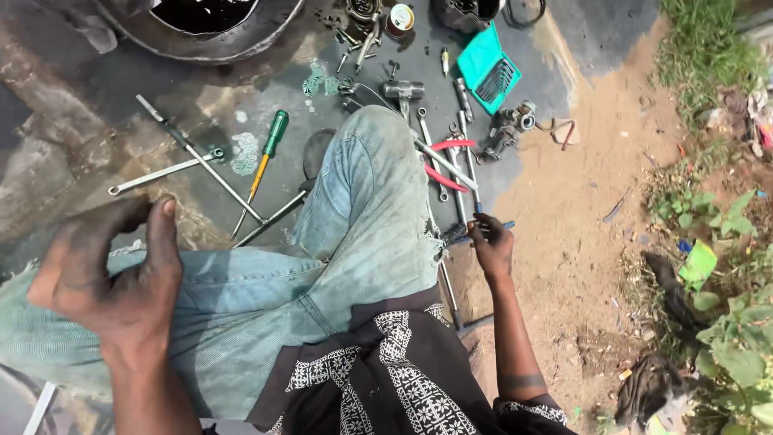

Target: The person sits on the ground beside a motorcycle and works on its engine. They remove fasteners from the engine crankcase, lift off the round metal engine cover, set it on the ground, and use a socket wrench on the exposed clutch assembly.

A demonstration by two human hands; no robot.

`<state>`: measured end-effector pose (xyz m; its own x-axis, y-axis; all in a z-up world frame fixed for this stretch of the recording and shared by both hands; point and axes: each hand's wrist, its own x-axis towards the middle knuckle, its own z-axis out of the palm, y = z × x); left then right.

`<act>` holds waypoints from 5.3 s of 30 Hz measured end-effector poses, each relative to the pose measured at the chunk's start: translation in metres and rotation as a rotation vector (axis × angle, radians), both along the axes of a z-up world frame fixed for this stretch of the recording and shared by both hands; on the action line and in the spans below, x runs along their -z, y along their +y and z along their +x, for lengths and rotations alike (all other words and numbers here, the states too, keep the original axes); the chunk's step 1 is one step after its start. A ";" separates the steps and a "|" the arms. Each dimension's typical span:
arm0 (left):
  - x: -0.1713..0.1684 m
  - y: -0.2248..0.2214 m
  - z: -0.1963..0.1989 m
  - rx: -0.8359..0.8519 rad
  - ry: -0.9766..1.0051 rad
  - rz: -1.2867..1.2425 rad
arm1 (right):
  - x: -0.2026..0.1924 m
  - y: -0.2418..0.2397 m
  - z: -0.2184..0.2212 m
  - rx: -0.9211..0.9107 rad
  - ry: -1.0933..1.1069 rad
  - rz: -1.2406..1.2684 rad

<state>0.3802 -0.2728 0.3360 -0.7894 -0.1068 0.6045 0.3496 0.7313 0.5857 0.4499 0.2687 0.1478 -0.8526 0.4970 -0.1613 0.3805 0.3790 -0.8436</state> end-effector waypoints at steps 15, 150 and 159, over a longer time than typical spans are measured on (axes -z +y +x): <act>0.048 0.015 -0.090 0.147 -0.562 -0.125 | -0.062 -0.056 0.012 -0.697 -0.179 0.214; 0.046 -0.033 -0.168 -0.072 -0.390 0.242 | -0.426 -0.436 -0.472 -1.151 0.982 0.563; 0.062 -0.035 -0.168 -0.079 -0.509 0.116 | -0.454 -0.449 -0.461 -1.155 0.758 0.584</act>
